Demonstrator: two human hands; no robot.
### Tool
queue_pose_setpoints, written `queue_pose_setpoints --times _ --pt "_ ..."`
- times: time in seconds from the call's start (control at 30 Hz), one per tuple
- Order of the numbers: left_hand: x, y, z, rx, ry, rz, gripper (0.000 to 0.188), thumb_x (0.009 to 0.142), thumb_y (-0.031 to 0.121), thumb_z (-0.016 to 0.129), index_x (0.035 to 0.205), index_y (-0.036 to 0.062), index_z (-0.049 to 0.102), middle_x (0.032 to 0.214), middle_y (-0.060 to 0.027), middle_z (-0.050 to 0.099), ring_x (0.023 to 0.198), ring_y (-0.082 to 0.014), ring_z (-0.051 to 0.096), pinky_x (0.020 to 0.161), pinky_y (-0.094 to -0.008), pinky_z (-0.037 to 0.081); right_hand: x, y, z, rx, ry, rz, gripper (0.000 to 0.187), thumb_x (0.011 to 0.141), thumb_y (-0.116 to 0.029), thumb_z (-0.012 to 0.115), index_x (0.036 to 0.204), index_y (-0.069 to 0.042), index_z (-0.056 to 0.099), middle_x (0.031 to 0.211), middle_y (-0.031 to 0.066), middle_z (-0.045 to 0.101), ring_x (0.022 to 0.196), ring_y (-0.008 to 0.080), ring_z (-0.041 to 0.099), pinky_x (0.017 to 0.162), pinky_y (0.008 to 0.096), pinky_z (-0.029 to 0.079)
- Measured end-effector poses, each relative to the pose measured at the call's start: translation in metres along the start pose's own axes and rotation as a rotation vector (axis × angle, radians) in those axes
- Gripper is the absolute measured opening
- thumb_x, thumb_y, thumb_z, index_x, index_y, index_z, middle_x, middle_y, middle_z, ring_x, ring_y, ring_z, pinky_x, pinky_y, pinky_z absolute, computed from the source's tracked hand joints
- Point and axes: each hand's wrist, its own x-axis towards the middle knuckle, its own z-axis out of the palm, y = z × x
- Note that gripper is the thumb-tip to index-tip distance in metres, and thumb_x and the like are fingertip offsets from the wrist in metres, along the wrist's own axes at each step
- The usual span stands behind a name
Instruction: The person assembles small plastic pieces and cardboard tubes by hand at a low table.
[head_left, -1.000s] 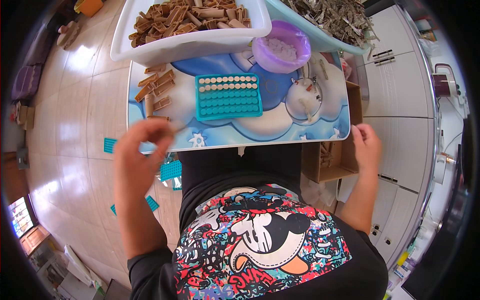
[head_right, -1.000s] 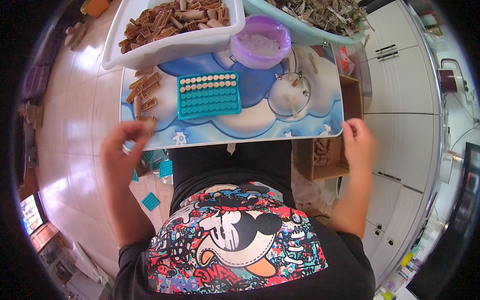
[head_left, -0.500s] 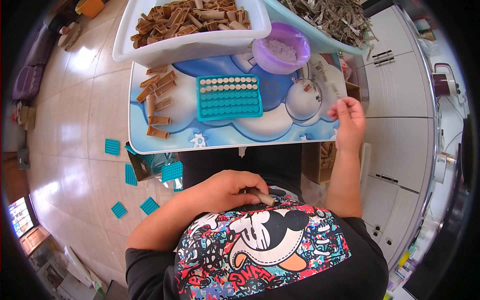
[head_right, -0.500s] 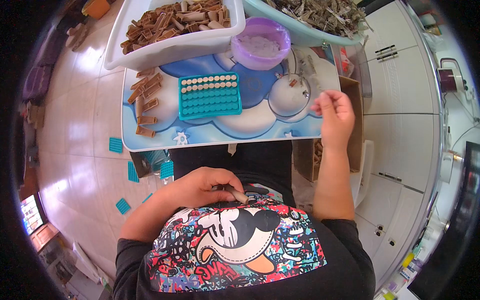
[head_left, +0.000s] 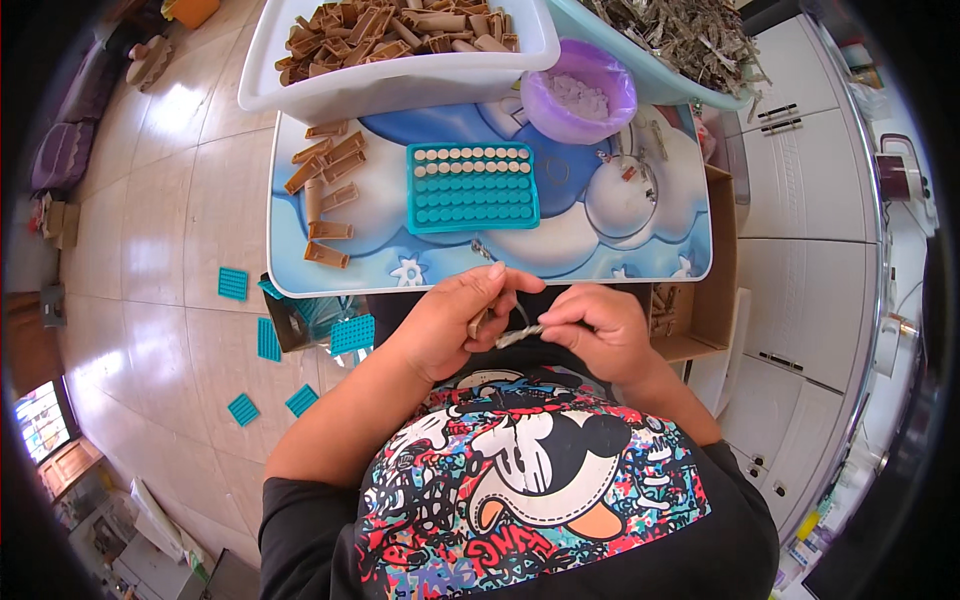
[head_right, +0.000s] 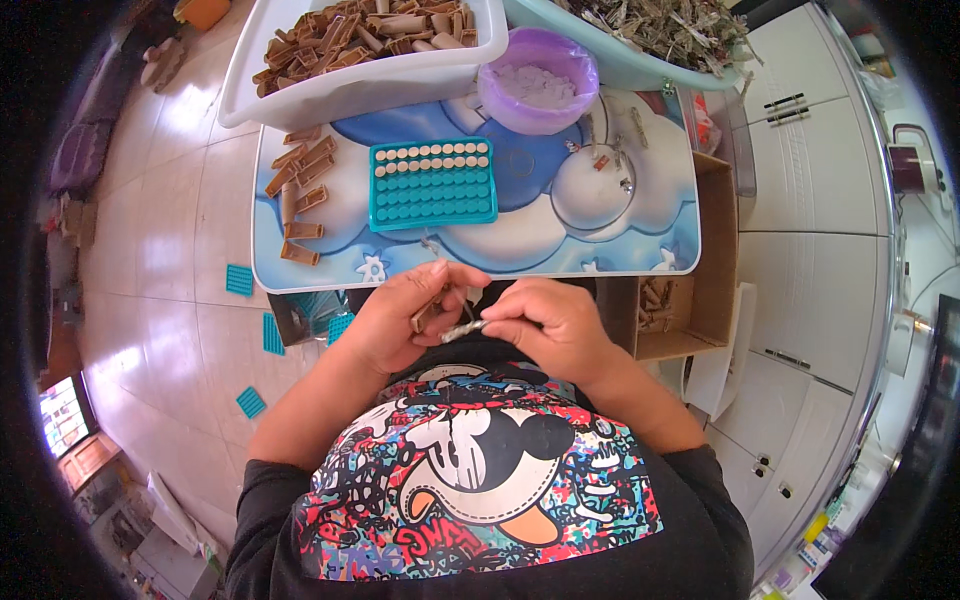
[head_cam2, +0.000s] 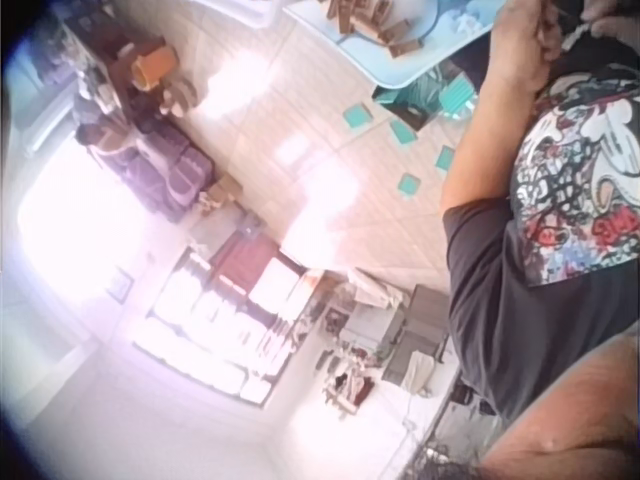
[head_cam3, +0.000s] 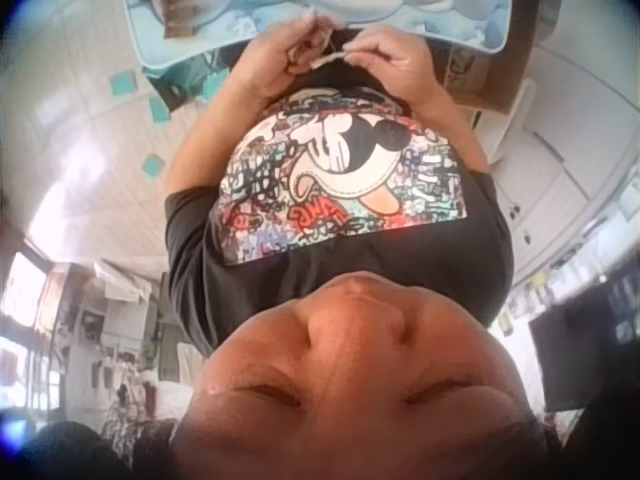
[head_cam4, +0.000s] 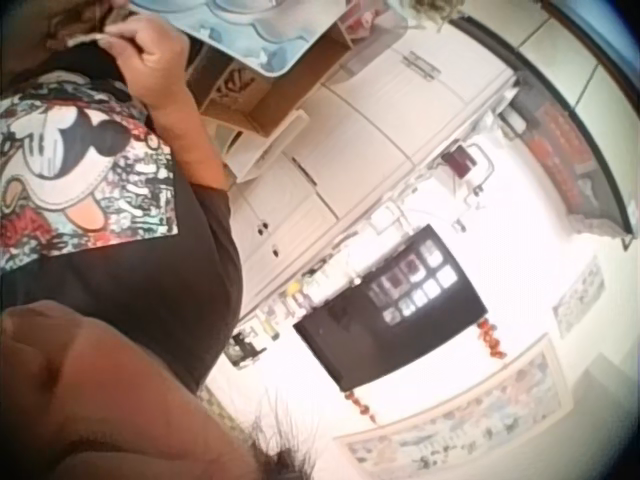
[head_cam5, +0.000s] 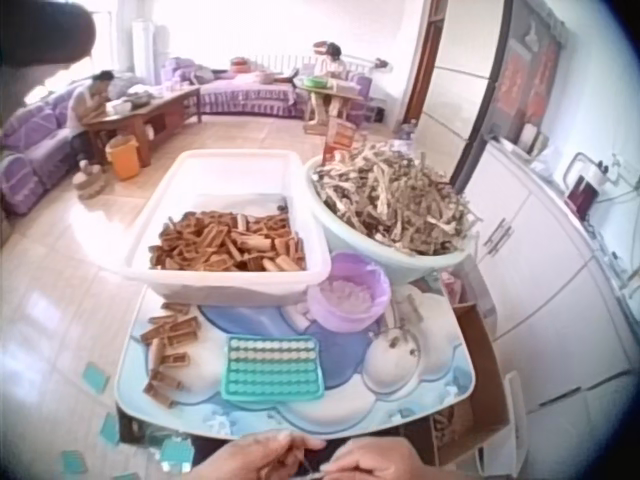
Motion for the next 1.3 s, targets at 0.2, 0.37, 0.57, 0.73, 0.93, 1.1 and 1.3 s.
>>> queue_pose_setpoints --times 0.2,0.37,0.57,0.73,0.93,1.1,1.3 --pt "-0.006 0.003 -0.004 0.048 0.045 0.018 0.033 0.096 0.031 0.043 0.089 0.0015 0.057 0.065 0.0032 0.04 0.044 -0.0041 0.027 0.04 -0.0199 0.019 0.007 0.005 0.008 -0.002 -0.336 0.059 0.014 0.076 -0.011 0.07 0.086 -0.002 0.065 0.078 0.0101 0.062 0.069 0.0245 0.06 0.061 0.0321 0.046" --pt "-0.009 -0.002 -0.017 -0.168 -0.223 -0.001 0.031 0.096 0.027 0.044 0.077 0.0041 0.054 0.063 0.0022 0.041 0.044 -0.0047 0.029 0.039 -0.0205 0.02 0.03 0.002 0.01 -0.082 -0.059 -0.007 0.016 0.077 -0.007 0.068 0.092 -0.001 0.064 0.081 0.0101 0.06 0.071 0.0222 0.059 0.063 0.0295 0.047" --pt "-0.011 -0.005 -0.017 -0.354 -0.42 -0.102 0.032 0.097 0.027 0.041 0.076 0.0044 0.051 0.06 0.0007 0.039 0.04 -0.0049 0.025 0.036 -0.0209 0.019 0.048 0.007 0.024 -0.126 0.049 -0.181 0.013 0.076 0.001 0.066 0.088 0.0 0.063 0.08 0.0104 0.06 0.068 0.0219 0.058 0.059 0.0287 0.046" --pt "-0.012 -0.007 -0.021 -0.268 -0.25 -0.043 0.033 0.098 0.03 0.041 0.08 0.0048 0.052 0.061 0.0015 0.039 0.04 -0.0042 0.025 0.035 -0.0205 0.017 0.048 0.005 0.028 -0.203 0.065 -0.2 0.011 0.073 0.001 0.068 0.083 -0.001 0.062 0.073 0.0104 0.059 0.063 0.0242 0.058 0.054 0.0304 0.045" --pt "-0.012 -0.001 -0.013 -0.108 0.032 0.091 0.016 0.091 0.018 0.046 0.087 0.0035 0.052 0.069 -0.0004 0.044 0.048 -0.0073 0.036 0.042 -0.0209 0.027 0.045 0.011 0.027 -0.122 0.147 -0.111 0.006 0.078 -0.001 0.066 0.083 -0.001 0.062 0.074 0.0089 0.06 0.064 0.0194 0.058 0.057 0.0282 0.045" --pt "-0.017 0.009 -0.017 0.113 0.167 0.384 0.017 0.092 0.011 0.044 0.106 0.0039 0.048 0.088 -0.0022 0.052 0.065 -0.0092 0.051 0.051 -0.0202 0.037 0.039 0.014 0.025 0.249 -0.025 0.01 0.004 0.081 -0.002 0.064 0.084 -0.002 0.062 0.09 0.0072 0.06 0.08 0.0146 0.056 0.067 0.0258 0.044" --pt "-0.012 0.006 -0.004 0.182 0.275 0.493 0.03 0.093 0.012 0.052 0.119 0.0005 0.044 0.099 -0.0069 0.053 0.071 -0.01 0.053 0.065 -0.0224 0.044 0.027 0.007 0.048 0.474 -0.079 0.071 0.006 0.082 0.0 0.063 0.088 -0.003 0.06 0.1 0.0078 0.059 0.083 0.0153 0.057 0.072 0.0262 0.046"
